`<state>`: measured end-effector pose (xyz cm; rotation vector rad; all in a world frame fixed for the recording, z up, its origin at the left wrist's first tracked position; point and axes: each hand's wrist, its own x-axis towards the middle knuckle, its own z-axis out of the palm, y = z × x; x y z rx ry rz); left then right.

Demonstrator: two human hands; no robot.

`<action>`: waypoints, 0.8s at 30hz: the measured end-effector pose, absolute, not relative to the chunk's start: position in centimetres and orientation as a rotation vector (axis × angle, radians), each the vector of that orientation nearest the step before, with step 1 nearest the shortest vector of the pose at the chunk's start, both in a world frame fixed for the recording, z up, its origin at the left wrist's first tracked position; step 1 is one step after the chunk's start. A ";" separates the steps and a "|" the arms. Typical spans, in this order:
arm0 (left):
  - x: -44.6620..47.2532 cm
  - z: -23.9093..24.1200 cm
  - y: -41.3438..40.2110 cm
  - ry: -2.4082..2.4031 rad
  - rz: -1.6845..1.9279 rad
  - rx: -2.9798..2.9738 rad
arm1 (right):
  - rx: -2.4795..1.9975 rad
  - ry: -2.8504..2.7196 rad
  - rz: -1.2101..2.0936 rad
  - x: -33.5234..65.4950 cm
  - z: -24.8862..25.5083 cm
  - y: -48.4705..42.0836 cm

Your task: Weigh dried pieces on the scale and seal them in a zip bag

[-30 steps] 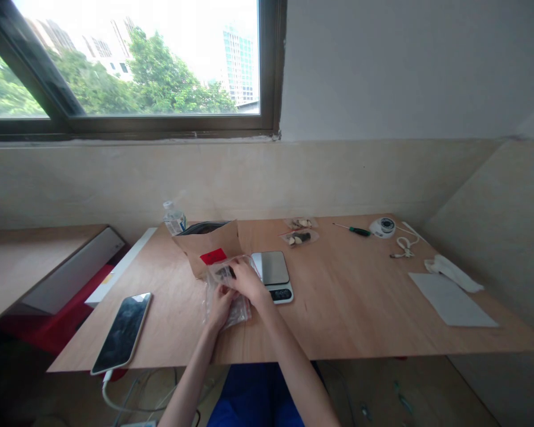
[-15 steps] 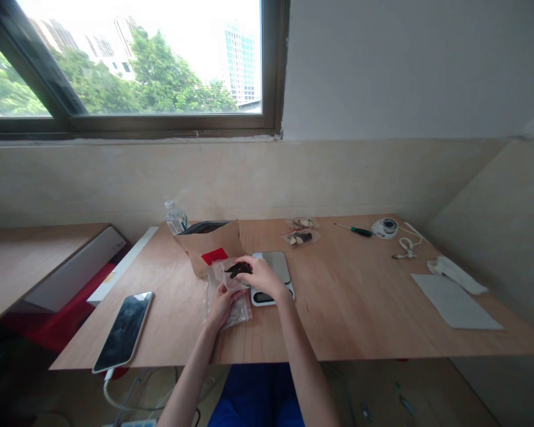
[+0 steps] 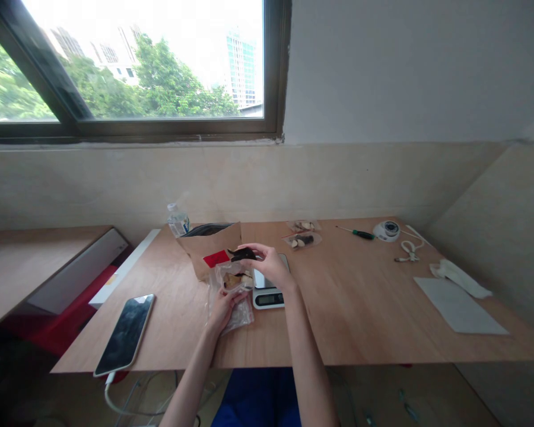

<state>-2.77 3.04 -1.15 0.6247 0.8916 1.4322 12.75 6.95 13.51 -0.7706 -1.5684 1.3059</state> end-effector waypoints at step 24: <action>-2.9 -0.9 3.0 0.827 1.407 0.652 | -0.859 -1.857 0.757 8.6 16.4 8.5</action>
